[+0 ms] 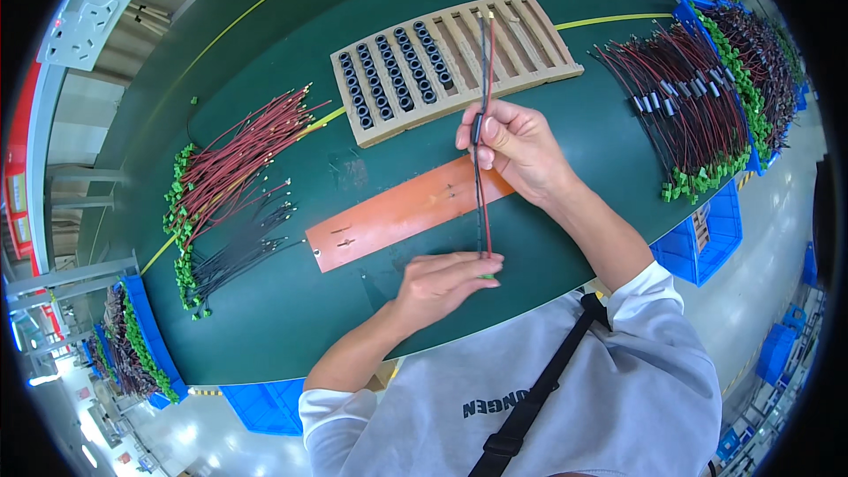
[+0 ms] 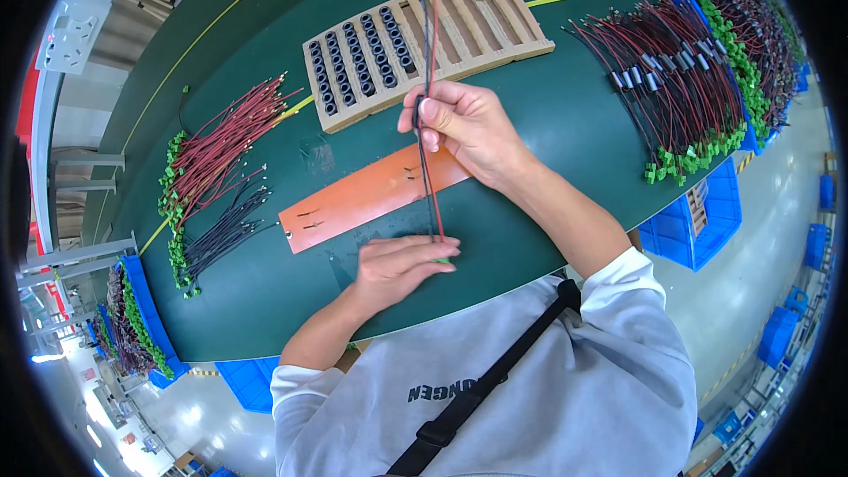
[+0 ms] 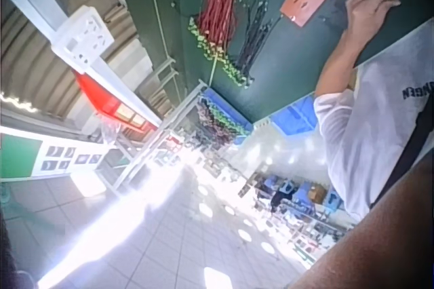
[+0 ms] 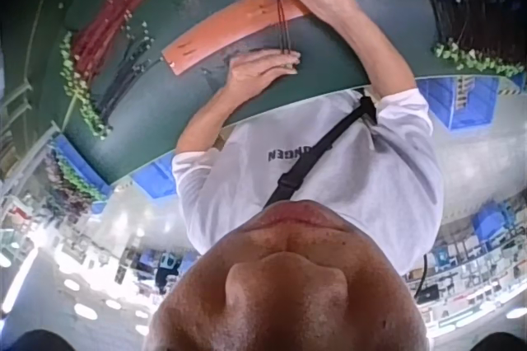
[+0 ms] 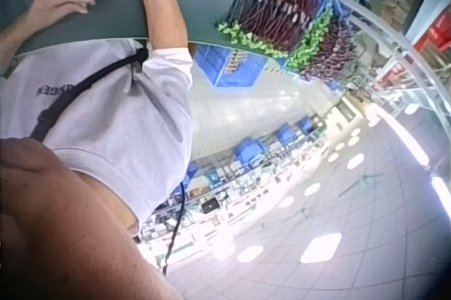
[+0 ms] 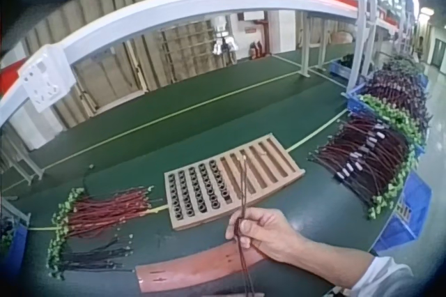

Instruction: The person assembles wire harnesses by inserting red and black wires into a small black cylindrical connector. They use a copper-colored jig to hold the wires in place while manipulating the connector. The person handles the wires one at a time, sliding the connector onto the paired wires and then placing the finished assembly on the table.

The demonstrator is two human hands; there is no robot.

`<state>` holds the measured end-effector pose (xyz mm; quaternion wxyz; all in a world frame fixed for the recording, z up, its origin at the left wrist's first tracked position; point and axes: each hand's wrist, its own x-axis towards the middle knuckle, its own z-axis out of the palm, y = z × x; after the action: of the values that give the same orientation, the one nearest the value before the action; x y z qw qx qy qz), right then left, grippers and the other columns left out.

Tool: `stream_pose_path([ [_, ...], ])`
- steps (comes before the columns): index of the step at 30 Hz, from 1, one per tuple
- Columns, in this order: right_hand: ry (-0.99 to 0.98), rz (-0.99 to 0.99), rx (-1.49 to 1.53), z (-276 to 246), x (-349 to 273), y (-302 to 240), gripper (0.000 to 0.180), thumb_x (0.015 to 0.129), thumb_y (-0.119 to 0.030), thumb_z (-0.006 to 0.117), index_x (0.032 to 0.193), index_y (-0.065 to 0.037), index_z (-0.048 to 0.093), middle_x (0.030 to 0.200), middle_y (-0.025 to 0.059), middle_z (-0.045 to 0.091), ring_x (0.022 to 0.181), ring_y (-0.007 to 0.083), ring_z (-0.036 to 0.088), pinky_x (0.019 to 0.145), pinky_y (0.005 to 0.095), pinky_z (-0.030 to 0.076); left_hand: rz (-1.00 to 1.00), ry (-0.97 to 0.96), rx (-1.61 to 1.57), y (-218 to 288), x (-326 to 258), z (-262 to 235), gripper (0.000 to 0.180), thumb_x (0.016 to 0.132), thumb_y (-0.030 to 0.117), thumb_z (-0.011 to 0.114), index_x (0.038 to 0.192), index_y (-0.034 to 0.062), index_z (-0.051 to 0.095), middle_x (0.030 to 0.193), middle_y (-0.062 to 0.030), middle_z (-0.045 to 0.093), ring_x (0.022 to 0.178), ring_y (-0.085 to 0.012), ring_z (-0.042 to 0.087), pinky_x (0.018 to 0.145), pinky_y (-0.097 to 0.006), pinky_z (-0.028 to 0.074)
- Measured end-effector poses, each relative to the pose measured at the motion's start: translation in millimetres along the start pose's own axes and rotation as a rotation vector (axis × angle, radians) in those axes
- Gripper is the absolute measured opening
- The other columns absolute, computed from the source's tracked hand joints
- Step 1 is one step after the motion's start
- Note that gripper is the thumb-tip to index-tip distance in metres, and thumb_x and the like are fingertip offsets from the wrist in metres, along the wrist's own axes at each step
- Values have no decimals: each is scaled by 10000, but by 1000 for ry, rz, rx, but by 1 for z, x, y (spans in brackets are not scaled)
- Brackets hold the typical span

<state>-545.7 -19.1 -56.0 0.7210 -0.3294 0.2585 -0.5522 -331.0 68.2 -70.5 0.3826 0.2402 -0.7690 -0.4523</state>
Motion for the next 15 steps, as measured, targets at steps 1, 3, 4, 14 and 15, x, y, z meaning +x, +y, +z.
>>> stream_pose_path([
  [1,8,-17,-3,0,0,2,252,1015,-208,665,1143,8,663,979,105,691,754,88,560,700,224,494,-9,-9,-16,4,1,6,209,789,4,818,990,5,763,1032,-121,781,902,-240,771,793,-330,639],
  [3,24,-50,-10,-1,0,6,260,1012,-221,669,1142,5,665,976,104,690,756,83,557,693,211,480,-26,29,-38,4,2,6,214,790,2,814,996,-2,757,1005,-124,783,908,-253,771,809,-340,639],
  [4,32,-81,15,-5,2,1,281,1002,-242,682,1143,0,668,975,101,688,748,83,547,689,205,466,-36,45,-38,0,2,-1,222,792,-1,813,1007,0,756,1001,-125,783,909,-256,771,811,-342,639],
  [14,-95,-77,-122,0,-4,-13,271,1032,-172,635,1212,29,656,1001,109,697,785,93,552,728,229,482,43,27,-35,0,-6,2,318,774,-49,815,1079,2,742,1075,-162,764,928,-261,772,793,-333,650],
  [15,-106,-105,-145,1,-3,-16,274,1033,-177,634,1211,29,657,1001,109,698,787,93,553,730,230,485,37,30,-38,-1,-8,1,320,775,-49,815,1081,3,743,1074,-162,764,926,-261,772,795,-335,650],
])
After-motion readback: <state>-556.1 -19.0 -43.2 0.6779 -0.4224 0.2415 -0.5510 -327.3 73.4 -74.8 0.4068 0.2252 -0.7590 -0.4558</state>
